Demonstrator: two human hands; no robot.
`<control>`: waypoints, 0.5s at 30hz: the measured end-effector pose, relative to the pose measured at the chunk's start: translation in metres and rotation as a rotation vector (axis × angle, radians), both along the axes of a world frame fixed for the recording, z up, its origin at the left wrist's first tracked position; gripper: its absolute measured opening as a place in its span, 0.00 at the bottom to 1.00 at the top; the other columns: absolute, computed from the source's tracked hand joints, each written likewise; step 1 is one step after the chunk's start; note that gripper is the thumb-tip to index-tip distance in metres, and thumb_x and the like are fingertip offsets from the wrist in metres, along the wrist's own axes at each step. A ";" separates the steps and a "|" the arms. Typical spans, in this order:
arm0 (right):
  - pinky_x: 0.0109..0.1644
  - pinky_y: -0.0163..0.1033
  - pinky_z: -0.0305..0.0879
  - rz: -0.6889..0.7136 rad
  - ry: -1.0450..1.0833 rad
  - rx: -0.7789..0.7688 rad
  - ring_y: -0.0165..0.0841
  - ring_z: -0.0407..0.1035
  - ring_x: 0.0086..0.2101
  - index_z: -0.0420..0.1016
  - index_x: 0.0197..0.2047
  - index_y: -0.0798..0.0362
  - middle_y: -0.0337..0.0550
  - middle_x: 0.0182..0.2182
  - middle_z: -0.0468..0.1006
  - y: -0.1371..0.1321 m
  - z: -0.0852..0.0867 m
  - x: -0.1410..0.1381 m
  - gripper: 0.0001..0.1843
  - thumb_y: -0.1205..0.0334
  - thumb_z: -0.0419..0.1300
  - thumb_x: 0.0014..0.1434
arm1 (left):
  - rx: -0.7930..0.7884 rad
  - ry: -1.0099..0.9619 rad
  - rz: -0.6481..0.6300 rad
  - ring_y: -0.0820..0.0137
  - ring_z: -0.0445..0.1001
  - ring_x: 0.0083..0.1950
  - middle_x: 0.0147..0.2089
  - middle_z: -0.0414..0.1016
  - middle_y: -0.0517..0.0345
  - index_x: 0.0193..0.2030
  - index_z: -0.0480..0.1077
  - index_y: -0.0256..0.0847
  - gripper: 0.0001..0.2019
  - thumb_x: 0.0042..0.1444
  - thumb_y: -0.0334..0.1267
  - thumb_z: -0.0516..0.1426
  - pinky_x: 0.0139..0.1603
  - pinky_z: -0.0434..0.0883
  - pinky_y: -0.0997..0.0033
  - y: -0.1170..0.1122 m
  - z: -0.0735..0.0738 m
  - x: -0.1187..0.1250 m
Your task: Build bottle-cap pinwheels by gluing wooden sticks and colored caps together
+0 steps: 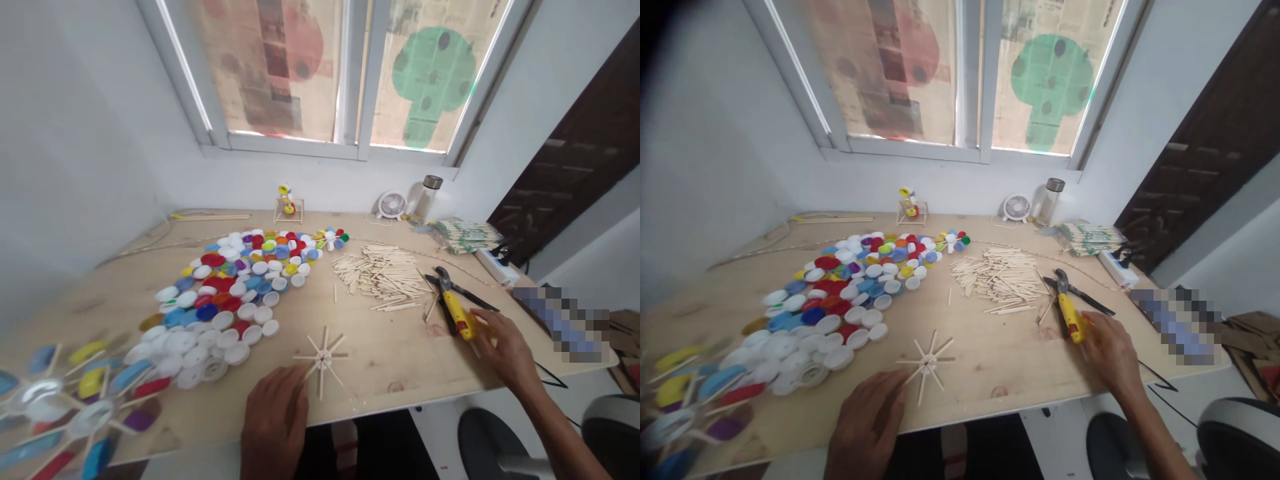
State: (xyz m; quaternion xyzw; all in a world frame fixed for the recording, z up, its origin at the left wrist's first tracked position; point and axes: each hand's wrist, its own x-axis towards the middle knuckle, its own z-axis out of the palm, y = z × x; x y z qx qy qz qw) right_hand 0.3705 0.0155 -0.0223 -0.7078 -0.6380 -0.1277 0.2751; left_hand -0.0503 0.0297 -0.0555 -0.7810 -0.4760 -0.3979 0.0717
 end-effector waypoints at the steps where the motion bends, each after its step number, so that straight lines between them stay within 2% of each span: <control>1: 0.48 0.52 0.67 0.008 -0.007 -0.009 0.47 0.71 0.43 0.75 0.44 0.54 0.53 0.43 0.78 0.000 -0.002 0.003 0.18 0.56 0.50 0.56 | 0.002 0.003 0.003 0.61 0.73 0.45 0.42 0.77 0.50 0.49 0.69 0.38 0.12 0.58 0.31 0.53 0.49 0.68 0.59 0.000 0.000 0.000; 8: 0.51 0.55 0.67 0.077 -0.113 -0.038 0.49 0.71 0.47 0.76 0.43 0.53 0.53 0.45 0.77 0.001 -0.016 0.031 0.17 0.58 0.51 0.55 | -0.020 -0.022 0.027 0.63 0.76 0.44 0.40 0.79 0.54 0.47 0.70 0.41 0.12 0.58 0.31 0.53 0.49 0.68 0.61 -0.001 -0.001 0.002; 15: 0.52 0.56 0.67 0.188 -0.120 -0.098 0.52 0.71 0.49 0.74 0.51 0.47 0.55 0.50 0.75 0.000 -0.038 0.063 0.21 0.57 0.55 0.55 | -0.051 -0.003 0.029 0.63 0.77 0.45 0.42 0.80 0.53 0.48 0.71 0.41 0.13 0.56 0.31 0.55 0.51 0.69 0.62 -0.004 -0.004 -0.002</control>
